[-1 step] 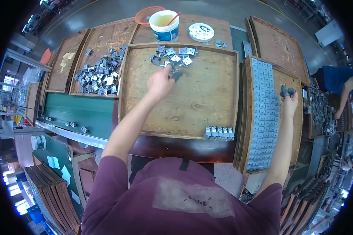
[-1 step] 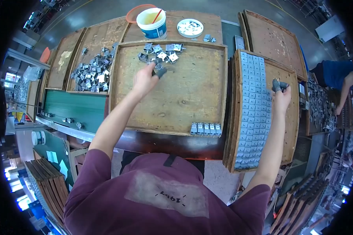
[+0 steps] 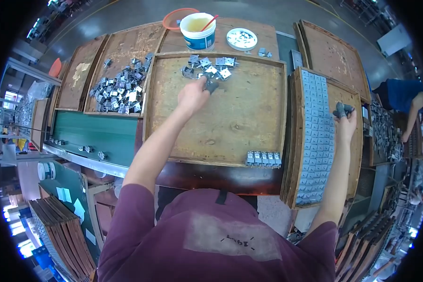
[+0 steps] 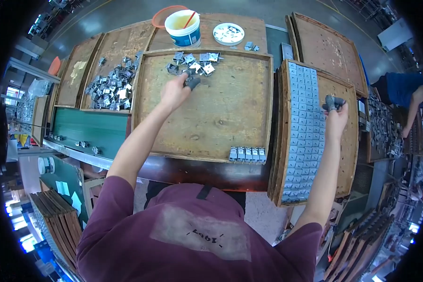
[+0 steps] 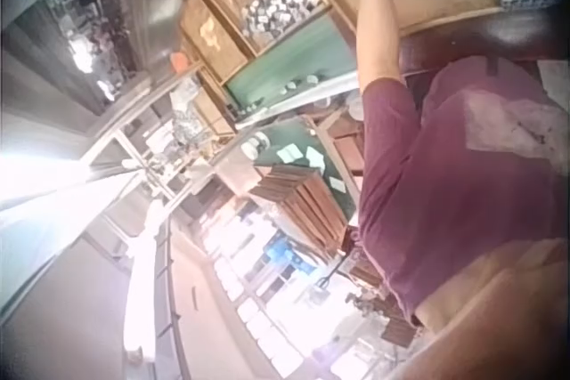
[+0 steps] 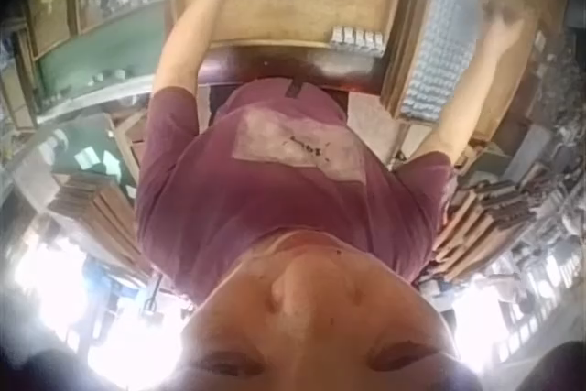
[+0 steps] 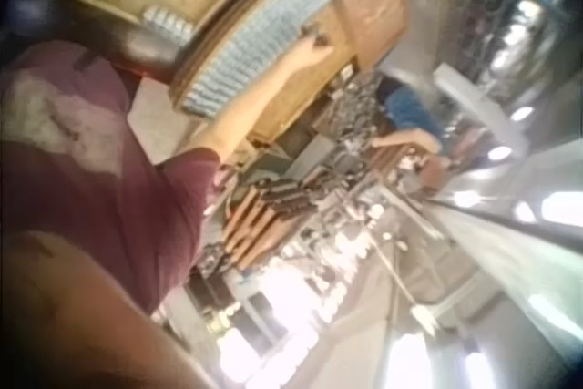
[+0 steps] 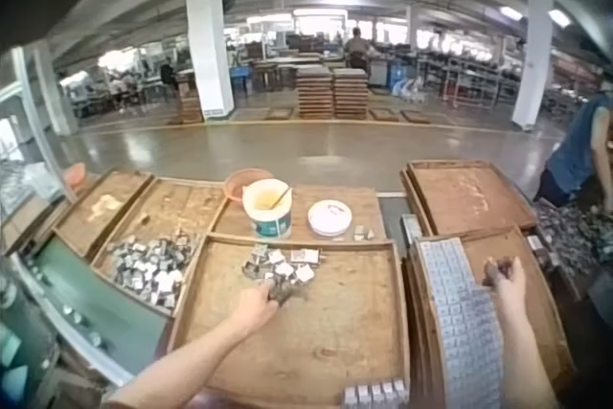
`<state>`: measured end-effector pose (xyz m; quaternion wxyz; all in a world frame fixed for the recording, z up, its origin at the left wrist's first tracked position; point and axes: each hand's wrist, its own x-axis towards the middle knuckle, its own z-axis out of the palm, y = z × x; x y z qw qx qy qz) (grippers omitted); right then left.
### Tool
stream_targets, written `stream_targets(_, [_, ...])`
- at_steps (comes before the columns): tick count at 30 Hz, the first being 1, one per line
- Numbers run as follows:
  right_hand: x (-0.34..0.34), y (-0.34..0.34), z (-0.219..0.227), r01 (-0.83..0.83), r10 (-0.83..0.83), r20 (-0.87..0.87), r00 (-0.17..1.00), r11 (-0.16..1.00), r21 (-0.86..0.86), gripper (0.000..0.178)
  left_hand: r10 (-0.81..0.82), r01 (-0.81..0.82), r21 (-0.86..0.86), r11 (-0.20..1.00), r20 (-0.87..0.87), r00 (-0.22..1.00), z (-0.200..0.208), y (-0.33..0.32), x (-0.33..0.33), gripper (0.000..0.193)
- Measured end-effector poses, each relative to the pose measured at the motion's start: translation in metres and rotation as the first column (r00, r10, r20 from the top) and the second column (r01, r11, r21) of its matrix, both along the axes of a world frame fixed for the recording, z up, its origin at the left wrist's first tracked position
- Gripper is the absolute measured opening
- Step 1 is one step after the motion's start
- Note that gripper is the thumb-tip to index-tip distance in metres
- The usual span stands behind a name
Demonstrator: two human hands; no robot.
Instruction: The person picks metal components by hand from a wooden box and arranges them into a multi-slotted assembly tray.
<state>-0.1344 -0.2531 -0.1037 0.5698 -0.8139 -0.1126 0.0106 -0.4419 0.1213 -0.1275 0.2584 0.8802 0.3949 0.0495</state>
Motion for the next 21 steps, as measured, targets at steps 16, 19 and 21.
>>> stream_targets(16, [-0.239,0.042,0.020,-0.264,0.405,-0.290,0.867,0.867,0.422,0.023,0.656,0.560,-0.809,0.180,0.523,0.545,-0.027,-0.073,-0.091,0.029])
stream_targets(19, [-0.259,0.056,0.027,-0.294,0.460,-0.328,0.825,0.845,0.446,0.021,0.670,0.658,-0.752,0.030,0.504,0.545,0.001,-0.099,-0.112,0.028])
stream_targets(21, [-0.271,0.058,0.028,-0.286,0.444,-0.338,0.830,0.858,0.425,0.022,0.644,0.707,-0.706,-0.048,0.519,0.562,0.010,-0.107,-0.125,0.027])
